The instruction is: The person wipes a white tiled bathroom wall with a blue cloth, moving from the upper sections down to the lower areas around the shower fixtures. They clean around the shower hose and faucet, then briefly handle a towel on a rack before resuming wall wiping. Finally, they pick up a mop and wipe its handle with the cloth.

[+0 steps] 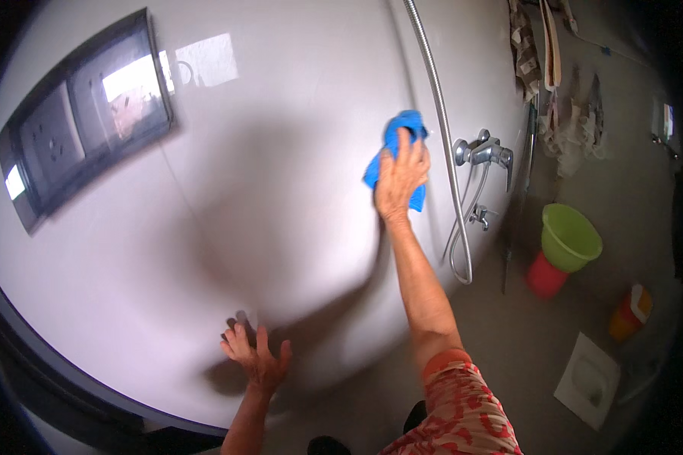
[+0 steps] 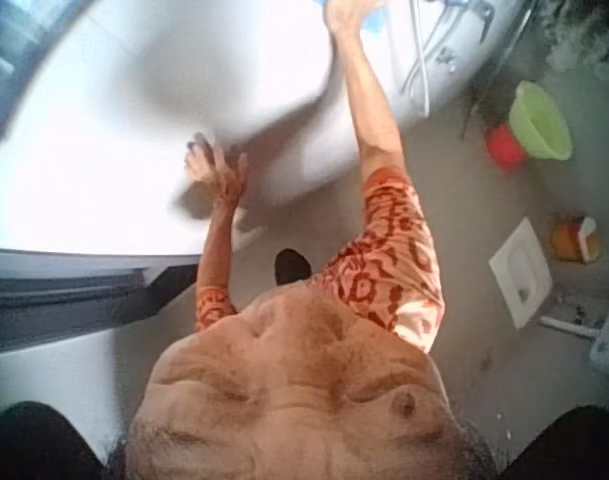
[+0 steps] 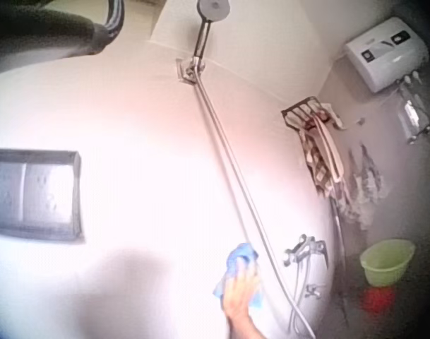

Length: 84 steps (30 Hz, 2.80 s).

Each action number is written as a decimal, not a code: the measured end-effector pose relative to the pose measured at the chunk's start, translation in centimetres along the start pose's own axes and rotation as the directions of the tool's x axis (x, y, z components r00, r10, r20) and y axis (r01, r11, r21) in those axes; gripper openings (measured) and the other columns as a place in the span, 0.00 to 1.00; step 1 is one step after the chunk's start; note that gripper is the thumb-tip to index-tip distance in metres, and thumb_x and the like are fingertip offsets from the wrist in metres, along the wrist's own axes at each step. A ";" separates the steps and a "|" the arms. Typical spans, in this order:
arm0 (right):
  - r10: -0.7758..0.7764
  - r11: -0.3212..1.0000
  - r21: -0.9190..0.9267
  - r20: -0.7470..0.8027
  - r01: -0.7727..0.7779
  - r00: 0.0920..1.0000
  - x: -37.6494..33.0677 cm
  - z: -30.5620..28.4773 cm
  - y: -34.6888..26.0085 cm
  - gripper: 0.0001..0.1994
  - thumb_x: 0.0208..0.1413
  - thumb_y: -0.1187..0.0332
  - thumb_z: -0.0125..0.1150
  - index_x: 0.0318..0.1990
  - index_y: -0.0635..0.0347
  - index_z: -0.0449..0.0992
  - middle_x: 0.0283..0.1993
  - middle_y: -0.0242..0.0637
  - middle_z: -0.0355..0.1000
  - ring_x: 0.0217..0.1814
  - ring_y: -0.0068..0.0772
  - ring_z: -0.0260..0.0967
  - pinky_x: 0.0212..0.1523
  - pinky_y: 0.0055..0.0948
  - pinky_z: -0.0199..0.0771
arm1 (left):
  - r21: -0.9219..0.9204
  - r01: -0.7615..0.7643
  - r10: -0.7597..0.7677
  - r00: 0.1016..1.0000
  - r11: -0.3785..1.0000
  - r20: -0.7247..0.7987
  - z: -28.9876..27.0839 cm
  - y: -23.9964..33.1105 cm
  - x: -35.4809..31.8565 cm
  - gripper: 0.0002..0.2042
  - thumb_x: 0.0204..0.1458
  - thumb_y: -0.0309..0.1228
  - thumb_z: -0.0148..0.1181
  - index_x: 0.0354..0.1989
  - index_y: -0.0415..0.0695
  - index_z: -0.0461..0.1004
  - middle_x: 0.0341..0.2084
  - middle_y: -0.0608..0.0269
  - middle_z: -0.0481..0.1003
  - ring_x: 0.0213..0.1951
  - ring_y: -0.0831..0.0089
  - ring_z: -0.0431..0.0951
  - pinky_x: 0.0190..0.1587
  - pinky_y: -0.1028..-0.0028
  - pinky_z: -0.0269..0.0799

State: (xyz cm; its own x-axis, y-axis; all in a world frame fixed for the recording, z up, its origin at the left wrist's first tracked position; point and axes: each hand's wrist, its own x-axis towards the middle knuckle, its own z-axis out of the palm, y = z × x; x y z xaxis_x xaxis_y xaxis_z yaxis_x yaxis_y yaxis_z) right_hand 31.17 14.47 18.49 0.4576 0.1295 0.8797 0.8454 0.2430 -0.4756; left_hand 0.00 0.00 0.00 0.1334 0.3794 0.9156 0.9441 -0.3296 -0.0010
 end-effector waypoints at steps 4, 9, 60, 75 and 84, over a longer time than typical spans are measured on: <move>0.284 0.957 0.063 -0.003 -0.283 0.959 -0.8 0.4 1.8 0.25 0.55 0.57 0.44 0.61 0.46 0.56 0.65 0.46 0.49 0.64 0.55 0.42 0.58 0.57 0.41 | 0.202 -0.195 0.188 0.981 0.960 0.053 1.9 -1.6 0.5 0.25 0.43 0.46 0.58 0.50 0.49 0.68 0.58 0.48 0.54 0.60 0.47 0.52 0.57 0.40 0.41; 0.018 0.998 0.066 -0.059 -0.014 0.998 -3.8 -0.3 -2.1 0.23 0.51 0.59 0.48 0.57 0.46 0.63 0.66 0.44 0.48 0.63 0.55 0.42 0.58 0.56 0.41 | 0.258 -0.140 0.121 0.989 0.956 0.086 3.1 -1.0 0.0 0.25 0.42 0.46 0.58 0.50 0.52 0.69 0.53 0.51 0.60 0.56 0.50 0.58 0.54 0.43 0.47; -0.576 0.811 0.343 0.330 0.473 0.748 -26.9 -4.6 -6.8 0.16 0.40 0.66 0.61 0.40 0.47 0.71 0.65 0.31 0.52 0.63 0.47 0.42 0.50 0.48 0.42 | -0.120 -0.281 0.247 0.940 0.952 -0.235 2.6 -1.0 -0.5 0.27 0.46 0.37 0.56 0.55 0.42 0.60 0.57 0.47 0.57 0.61 0.49 0.53 0.60 0.49 0.42; -0.417 0.889 0.213 0.012 0.405 0.909 -14.3 -1.7 -10.4 0.20 0.42 0.65 0.58 0.47 0.47 0.70 0.64 0.33 0.54 0.64 0.48 0.43 0.55 0.48 0.41 | 0.121 -0.302 0.324 0.903 0.946 -0.281 2.0 -4.8 -1.6 0.20 0.46 0.36 0.54 0.48 0.42 0.66 0.54 0.50 0.61 0.56 0.51 0.59 0.55 0.49 0.50; -0.543 0.830 0.216 0.105 0.514 0.833 -19.8 -2.5 -12.4 0.15 0.37 0.66 0.57 0.38 0.43 0.74 0.62 0.33 0.57 0.61 0.48 0.46 0.48 0.44 0.44 | 0.041 -0.300 0.300 0.917 0.953 -0.262 1.4 -4.8 -1.5 0.21 0.48 0.39 0.53 0.49 0.43 0.64 0.54 0.49 0.60 0.56 0.50 0.58 0.54 0.49 0.54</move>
State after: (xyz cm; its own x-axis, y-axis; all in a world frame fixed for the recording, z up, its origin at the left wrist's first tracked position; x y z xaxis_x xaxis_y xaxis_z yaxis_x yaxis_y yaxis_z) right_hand 12.32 6.53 6.97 -0.1065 0.0766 0.9914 0.8774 0.4762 0.0574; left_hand -4.30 2.21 -1.92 0.3269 0.0229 0.9448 0.8721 -0.3925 -0.2922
